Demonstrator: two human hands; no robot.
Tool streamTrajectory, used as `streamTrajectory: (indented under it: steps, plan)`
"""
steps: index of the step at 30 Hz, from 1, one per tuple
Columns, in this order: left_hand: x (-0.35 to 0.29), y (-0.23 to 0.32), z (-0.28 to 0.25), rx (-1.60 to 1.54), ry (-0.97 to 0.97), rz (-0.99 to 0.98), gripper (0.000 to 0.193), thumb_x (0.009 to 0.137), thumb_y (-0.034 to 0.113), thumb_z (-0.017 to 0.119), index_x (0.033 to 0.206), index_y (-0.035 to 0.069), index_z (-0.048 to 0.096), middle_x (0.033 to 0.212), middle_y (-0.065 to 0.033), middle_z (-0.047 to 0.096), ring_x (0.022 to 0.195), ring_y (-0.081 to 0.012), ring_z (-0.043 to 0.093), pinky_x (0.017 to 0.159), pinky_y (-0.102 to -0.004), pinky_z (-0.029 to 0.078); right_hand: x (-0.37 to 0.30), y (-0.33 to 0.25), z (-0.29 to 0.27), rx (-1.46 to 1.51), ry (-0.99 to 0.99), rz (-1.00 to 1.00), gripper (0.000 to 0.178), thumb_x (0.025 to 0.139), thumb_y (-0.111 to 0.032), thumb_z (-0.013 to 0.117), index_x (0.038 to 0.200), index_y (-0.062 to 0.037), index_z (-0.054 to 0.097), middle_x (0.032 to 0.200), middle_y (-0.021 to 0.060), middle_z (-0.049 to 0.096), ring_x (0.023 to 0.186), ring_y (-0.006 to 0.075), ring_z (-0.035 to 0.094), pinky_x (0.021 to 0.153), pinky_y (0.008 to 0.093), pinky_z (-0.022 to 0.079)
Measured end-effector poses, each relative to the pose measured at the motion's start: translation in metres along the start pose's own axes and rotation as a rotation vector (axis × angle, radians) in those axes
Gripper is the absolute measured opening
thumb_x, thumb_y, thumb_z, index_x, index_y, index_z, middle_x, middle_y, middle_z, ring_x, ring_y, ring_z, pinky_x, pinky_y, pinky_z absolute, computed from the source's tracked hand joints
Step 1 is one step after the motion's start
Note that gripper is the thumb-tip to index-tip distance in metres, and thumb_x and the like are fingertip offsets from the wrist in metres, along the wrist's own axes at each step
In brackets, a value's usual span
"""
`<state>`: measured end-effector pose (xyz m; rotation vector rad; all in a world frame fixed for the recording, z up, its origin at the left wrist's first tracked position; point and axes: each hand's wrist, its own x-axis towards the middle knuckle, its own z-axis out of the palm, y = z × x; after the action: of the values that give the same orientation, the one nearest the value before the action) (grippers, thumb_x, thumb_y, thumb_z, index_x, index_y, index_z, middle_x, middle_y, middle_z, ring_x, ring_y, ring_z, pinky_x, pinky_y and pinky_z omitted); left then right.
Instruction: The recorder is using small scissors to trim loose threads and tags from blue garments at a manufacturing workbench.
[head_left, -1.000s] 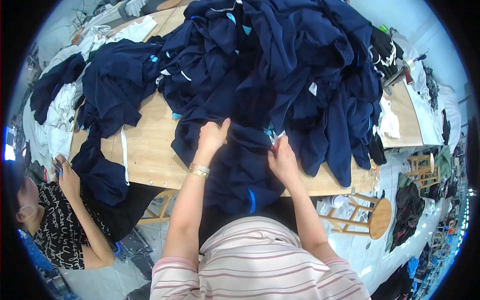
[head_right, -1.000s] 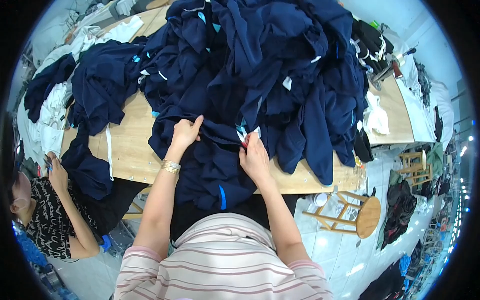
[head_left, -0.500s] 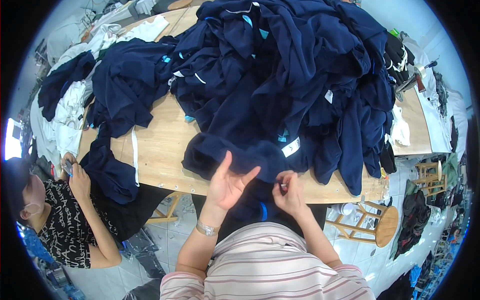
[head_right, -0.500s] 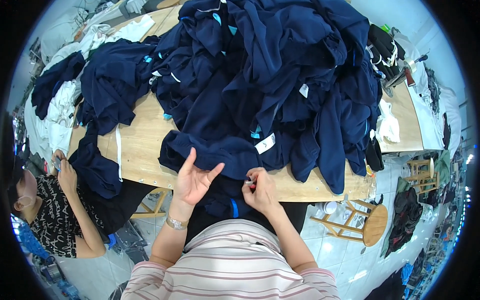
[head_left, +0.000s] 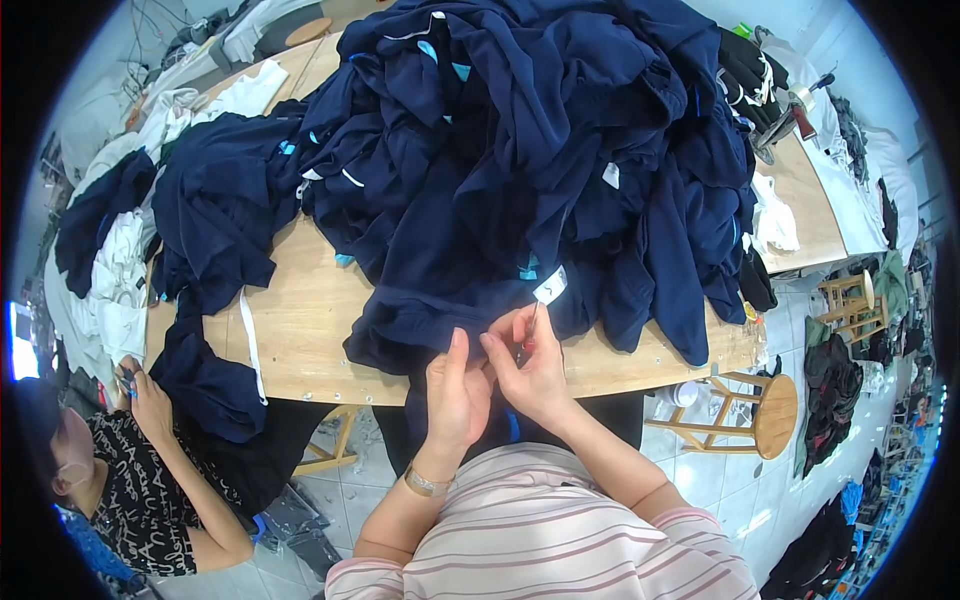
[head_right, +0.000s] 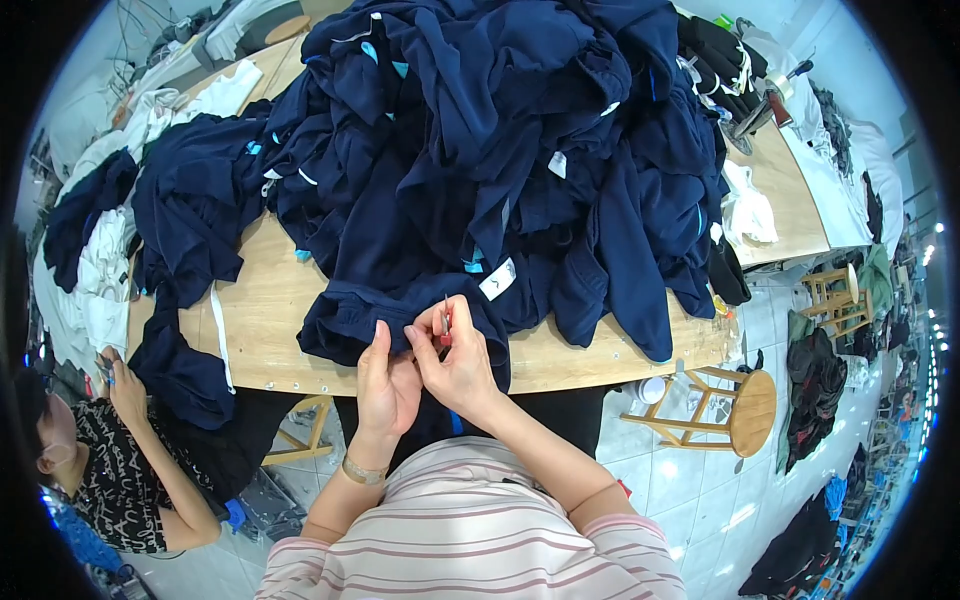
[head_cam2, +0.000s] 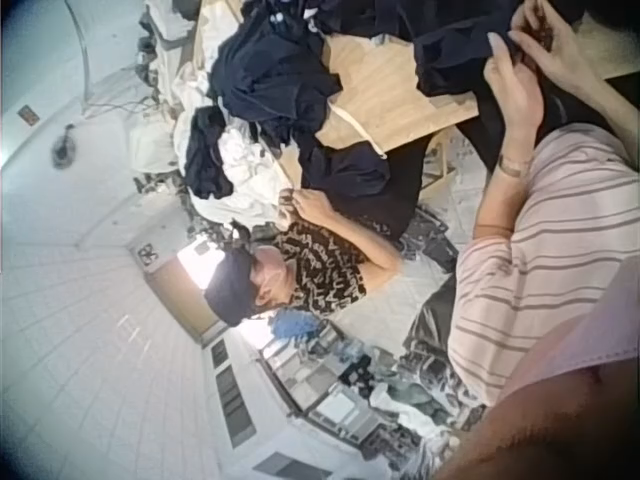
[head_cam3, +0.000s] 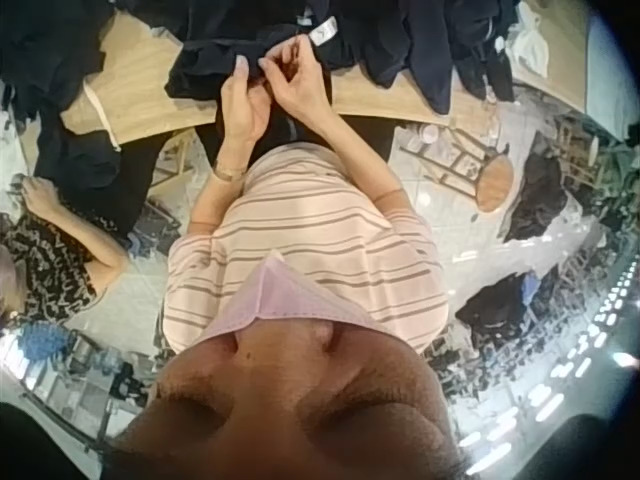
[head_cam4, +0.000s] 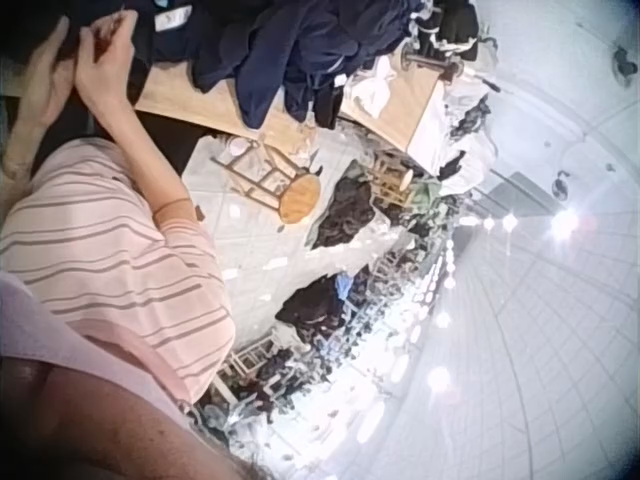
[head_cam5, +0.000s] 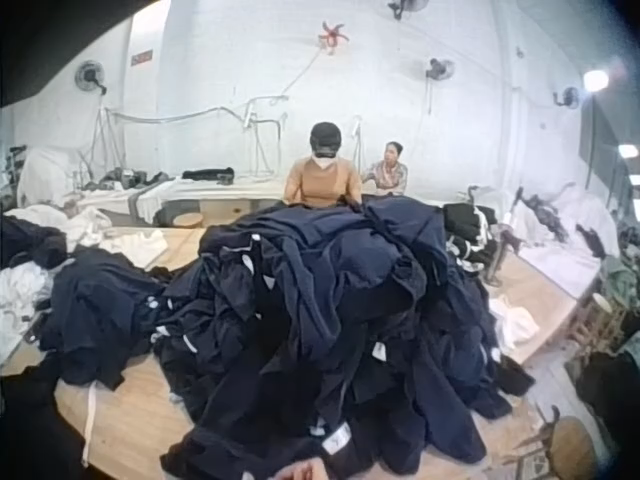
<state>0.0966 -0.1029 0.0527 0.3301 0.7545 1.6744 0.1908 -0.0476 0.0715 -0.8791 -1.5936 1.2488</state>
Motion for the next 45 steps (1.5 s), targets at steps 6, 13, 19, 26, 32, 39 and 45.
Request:
streamTrajectory:
  steps: [6, 13, 19, 26, 32, 39, 45]
  plan:
    - [0.005, 0.018, 0.003, -0.225, 0.024, -0.113, 0.033, 0.098, 0.028, 0.044, 0.114, 0.001, 0.053, 0.114, -0.0136, 0.061, 0.110, -0.0239, 0.057, 0.101, -0.0491, 0.042, -0.003, -0.007, -0.016, 0.644, 0.061, 0.115, 0.030, 0.085, 0.005, 0.057, 0.086, -0.0107, 0.031, 0.081, 0.0060, 0.055, 0.071, 0.0078, 0.052, 0.067, 0.0207, 0.044]
    - [0.010, 0.016, 0.001, -0.282, 0.109, -0.096, 0.035, 0.098, 0.030, 0.043, 0.115, 0.001, 0.053, 0.116, -0.0148, 0.059, 0.112, -0.0253, 0.055, 0.102, -0.0505, 0.040, -0.005, -0.015, -0.038, 0.615, 0.197, -0.149, 0.030, 0.085, 0.006, 0.055, 0.087, -0.0104, 0.030, 0.078, 0.0083, 0.052, 0.066, 0.0096, 0.050, 0.060, 0.0219, 0.043]
    - [0.008, 0.018, 0.013, -0.336, 0.090, -0.153, 0.033, 0.098, 0.029, 0.043, 0.114, 0.002, 0.053, 0.116, -0.0138, 0.059, 0.111, -0.0244, 0.056, 0.102, -0.0490, 0.041, 0.002, 0.001, -0.037, 0.003, -0.042, 0.034, 0.021, 0.092, -0.019, 0.053, 0.096, -0.0043, 0.038, 0.076, 0.0076, 0.050, 0.065, 0.0113, 0.050, 0.057, 0.0258, 0.041]
    - [0.010, 0.021, 0.007, -0.308, 0.086, -0.180, 0.028, 0.097, 0.025, 0.046, 0.114, 0.004, 0.055, 0.114, -0.0110, 0.061, 0.108, -0.0213, 0.058, 0.098, -0.0410, 0.045, 0.007, -0.002, -0.039, -0.466, -0.059, -0.163, 0.032, 0.083, -0.032, 0.066, 0.080, -0.0032, 0.051, 0.065, 0.0094, 0.053, 0.051, 0.0234, 0.053, 0.047, 0.0309, 0.040]
    - [0.009, 0.016, 0.007, -0.260, 0.086, -0.127, 0.026, 0.097, 0.024, 0.046, 0.112, 0.004, 0.056, 0.112, -0.0099, 0.062, 0.106, -0.0192, 0.059, 0.096, -0.0371, 0.046, 0.007, 0.005, -0.043, -0.625, -0.075, -0.348, 0.031, 0.080, -0.031, 0.068, 0.073, -0.0062, 0.051, 0.061, 0.0066, 0.052, 0.048, 0.0226, 0.053, 0.042, 0.0313, 0.038]
    - [0.008, 0.014, 0.010, -0.164, 0.069, -0.017, 0.024, 0.097, 0.022, 0.046, 0.105, 0.003, 0.059, 0.105, -0.0104, 0.065, 0.098, -0.0184, 0.063, 0.088, -0.0345, 0.051, 0.007, 0.007, -0.043, -0.705, -0.097, -0.387, 0.031, 0.079, -0.033, 0.069, 0.073, -0.0077, 0.052, 0.059, 0.0053, 0.049, 0.047, 0.0214, 0.052, 0.041, 0.0316, 0.037]
    - [0.008, 0.013, 0.012, -0.168, 0.101, -0.011, 0.024, 0.097, 0.022, 0.047, 0.102, 0.003, 0.060, 0.102, -0.0098, 0.065, 0.096, -0.0180, 0.063, 0.086, -0.0342, 0.052, 0.007, 0.008, -0.045, -0.682, -0.100, -0.381, 0.031, 0.080, -0.034, 0.068, 0.073, -0.0078, 0.052, 0.059, 0.0054, 0.049, 0.047, 0.0213, 0.051, 0.041, 0.0314, 0.037]
